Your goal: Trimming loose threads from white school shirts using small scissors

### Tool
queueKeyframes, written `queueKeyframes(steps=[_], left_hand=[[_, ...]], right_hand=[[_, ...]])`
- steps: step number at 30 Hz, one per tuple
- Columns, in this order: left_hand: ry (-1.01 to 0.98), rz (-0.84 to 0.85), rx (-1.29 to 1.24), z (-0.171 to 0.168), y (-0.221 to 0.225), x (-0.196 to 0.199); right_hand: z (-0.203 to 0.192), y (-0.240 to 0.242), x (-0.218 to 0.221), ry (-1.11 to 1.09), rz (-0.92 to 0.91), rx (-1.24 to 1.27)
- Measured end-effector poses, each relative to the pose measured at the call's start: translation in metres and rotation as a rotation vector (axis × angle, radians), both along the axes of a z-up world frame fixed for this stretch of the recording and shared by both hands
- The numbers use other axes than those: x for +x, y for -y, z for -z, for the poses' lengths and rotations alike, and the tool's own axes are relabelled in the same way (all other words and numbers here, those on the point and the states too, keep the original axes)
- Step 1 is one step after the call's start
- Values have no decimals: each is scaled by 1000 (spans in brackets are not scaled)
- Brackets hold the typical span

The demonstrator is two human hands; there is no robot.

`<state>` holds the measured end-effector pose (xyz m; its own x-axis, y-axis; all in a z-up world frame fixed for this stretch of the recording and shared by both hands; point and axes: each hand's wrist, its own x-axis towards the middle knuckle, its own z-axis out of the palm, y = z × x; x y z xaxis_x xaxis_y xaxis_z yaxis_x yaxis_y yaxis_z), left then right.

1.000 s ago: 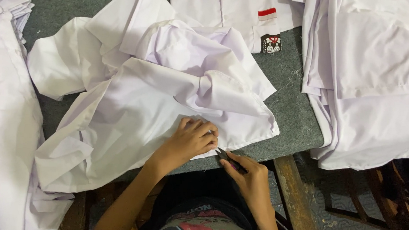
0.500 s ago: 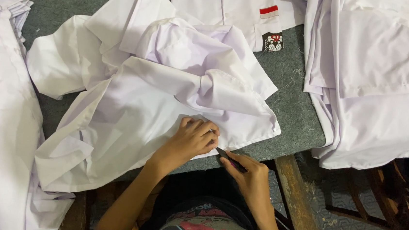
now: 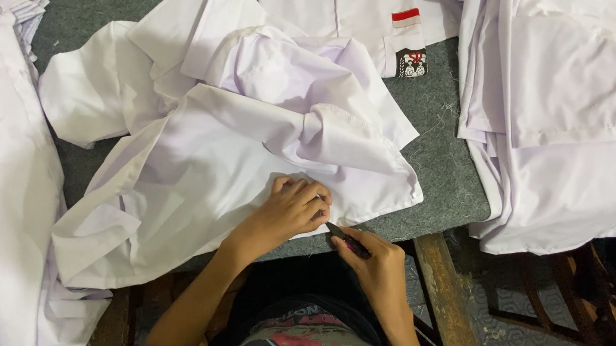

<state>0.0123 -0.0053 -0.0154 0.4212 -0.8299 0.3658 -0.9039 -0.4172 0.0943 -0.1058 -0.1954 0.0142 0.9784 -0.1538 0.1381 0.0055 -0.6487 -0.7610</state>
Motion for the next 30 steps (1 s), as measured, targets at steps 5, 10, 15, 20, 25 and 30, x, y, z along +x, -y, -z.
queueKeyframes(steps=[5, 10, 15, 20, 25, 30], left_hand=[[9, 4, 45, -5, -2, 0], [33, 16, 110, -8, -5, 0], [78, 74, 163, -20, -11, -3], [-100, 126, 228, -11, -9, -34], [-534, 68, -95, -37, -4, -63], [-383, 35, -173, -35, -11, -70]], right_hand=[[-4, 0, 0, -12, -11, 31], [-10, 5, -2, -4, -13, 48], [-4, 30, -5, -135, 138, 75], [-16, 30, 5, -95, 214, 141], [-8, 27, 13, -22, 37, 113], [4, 14, 21, -127, -169, -3]])
